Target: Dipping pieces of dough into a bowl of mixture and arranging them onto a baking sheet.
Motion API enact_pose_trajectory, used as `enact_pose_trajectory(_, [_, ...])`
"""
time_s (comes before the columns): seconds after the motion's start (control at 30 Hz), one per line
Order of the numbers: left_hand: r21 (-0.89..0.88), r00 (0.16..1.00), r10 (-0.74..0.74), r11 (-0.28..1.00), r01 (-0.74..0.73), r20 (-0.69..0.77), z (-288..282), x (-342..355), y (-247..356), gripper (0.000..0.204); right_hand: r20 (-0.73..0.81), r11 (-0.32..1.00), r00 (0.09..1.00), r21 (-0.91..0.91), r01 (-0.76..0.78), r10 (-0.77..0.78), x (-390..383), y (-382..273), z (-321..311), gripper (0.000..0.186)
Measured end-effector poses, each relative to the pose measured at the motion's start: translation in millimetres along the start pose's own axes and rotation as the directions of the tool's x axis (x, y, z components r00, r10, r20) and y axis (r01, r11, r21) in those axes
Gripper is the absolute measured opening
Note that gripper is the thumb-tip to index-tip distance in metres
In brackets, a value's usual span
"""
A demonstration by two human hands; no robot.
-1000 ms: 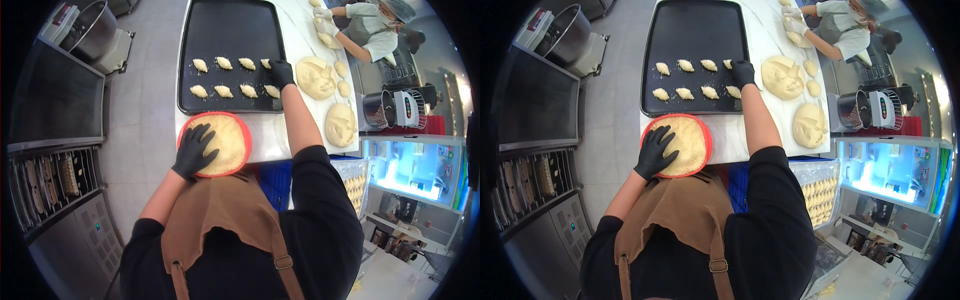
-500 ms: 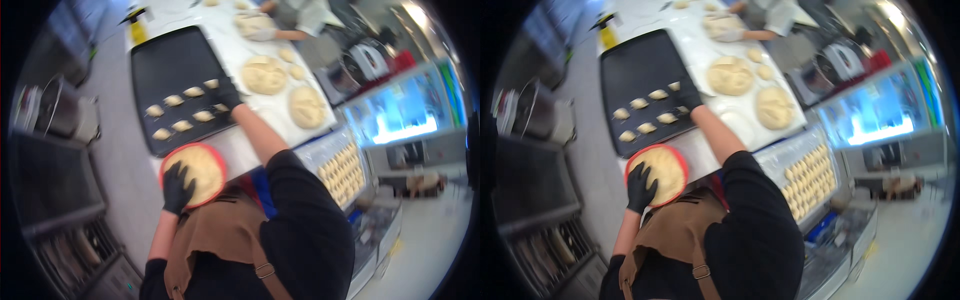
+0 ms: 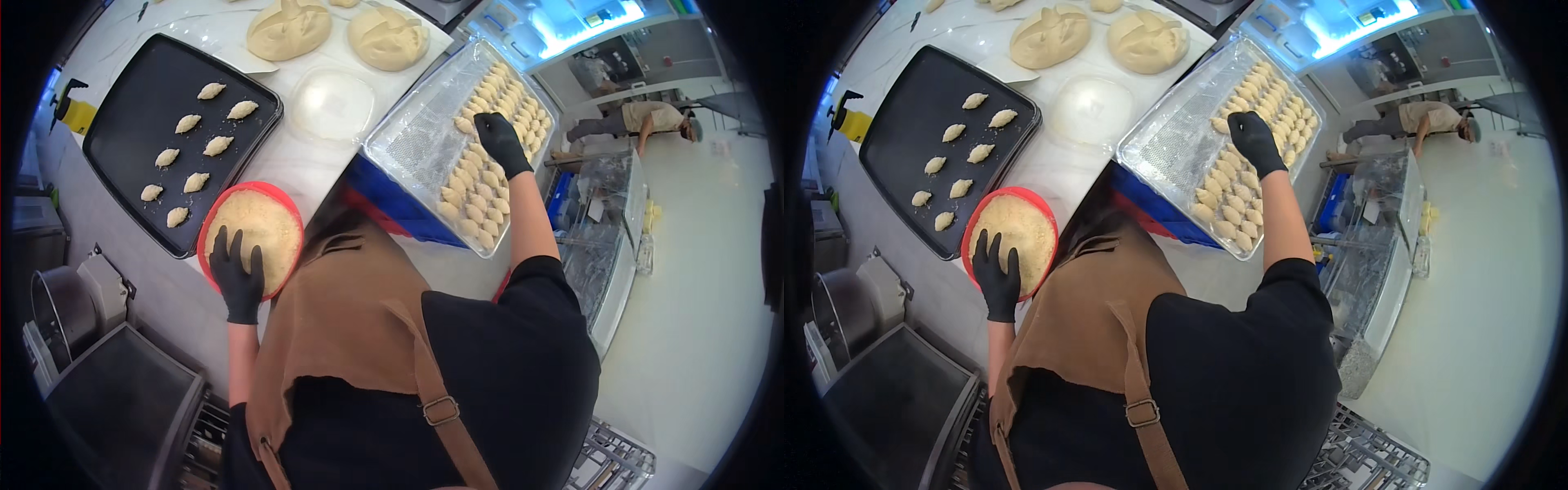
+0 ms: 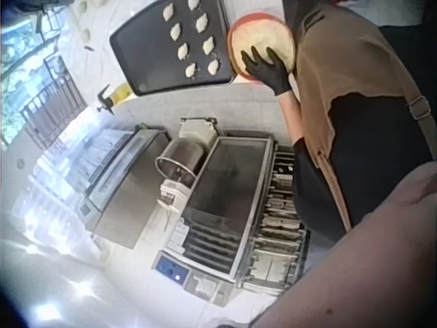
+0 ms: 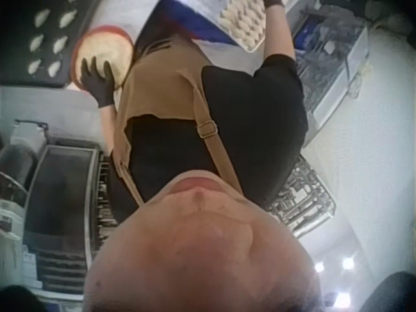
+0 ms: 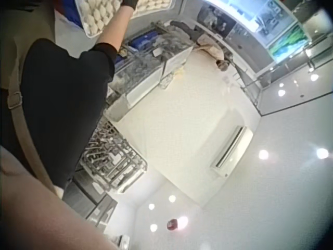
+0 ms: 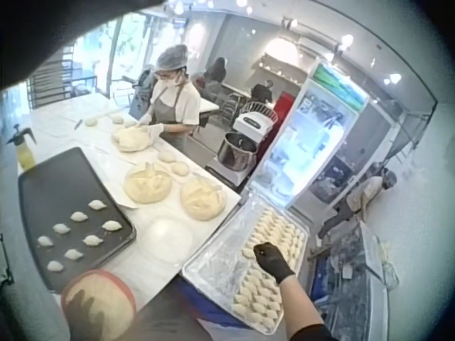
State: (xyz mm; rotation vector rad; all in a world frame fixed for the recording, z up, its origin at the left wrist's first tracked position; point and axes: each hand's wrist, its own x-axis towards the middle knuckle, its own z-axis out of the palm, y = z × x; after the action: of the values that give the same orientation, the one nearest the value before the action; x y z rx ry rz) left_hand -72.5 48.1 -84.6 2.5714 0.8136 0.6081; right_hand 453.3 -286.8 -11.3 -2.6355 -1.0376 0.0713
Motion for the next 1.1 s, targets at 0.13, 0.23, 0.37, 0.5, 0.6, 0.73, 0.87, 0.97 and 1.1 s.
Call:
enact_pose_trajectory(0.13, [-0.032, 1.0, 0.02, 0.999, -0.019, 0.024, 4, 10, -5, 0.047, -0.074, 0.935, 0.991, -0.344, 0.082, -0.114, -9, 23, 43, 0.043])
enact_pose_trajectory(0.23, [-0.038, 0.999, 0.044, 0.998, -0.045, -0.004, -1, 14, -5, 0.048, 0.061, 0.86, 0.992, -0.493, 0.128, -0.113, 14, 15, 70, 0.046])
enact_pose_trajectory(0.37, [-0.094, 0.995, 0.067, 0.993, -0.074, -0.073, 4, 19, -12, 0.051, -0.102, 0.849, 0.907, -0.406, 0.338, -0.409, 25, 87, 98, 0.039])
enact_pose_trajectory(0.5, [-0.052, 1.0, 0.012, 0.999, -0.012, -0.005, 21, 6, -6, 0.066, 0.0, 0.946, 0.953, -0.121, 0.301, -0.304, 20, 82, 69, 0.045])
enact_pose_trajectory(0.6, [0.1, 0.999, -0.021, 0.995, 0.017, 0.033, 22, 7, 19, 0.069, -0.078, 0.995, 0.997, 0.1, 0.009, -0.001, 32, 19, 21, 0.048])
enact_pose_trajectory(0.73, [0.161, 0.989, 0.031, 0.985, -0.054, 0.142, 18, 29, -2, 0.068, 0.402, 0.538, 0.912, 0.788, -0.301, -0.079, 38, -132, 16, 0.032])
enact_pose_trajectory(0.87, [0.092, 0.949, -0.001, 0.995, -0.03, 0.314, 9, 32, -9, 0.065, 0.53, 0.432, 0.749, 0.829, -0.356, -0.399, 18, -271, 60, 0.033])
enact_pose_trajectory(0.97, [-0.291, 0.994, -0.002, 0.956, 0.033, 0.108, 13, -3, -3, 0.054, 0.491, 0.513, 0.704, 0.833, -0.206, -0.514, -7, -347, 101, 0.04])
enact_pose_trajectory(1.1, [-0.552, 0.945, -0.276, 0.822, 0.14, -0.173, 7, -12, -3, 0.045, 0.181, 0.587, 0.747, 0.743, 0.321, -0.639, -39, -401, 163, 0.033])
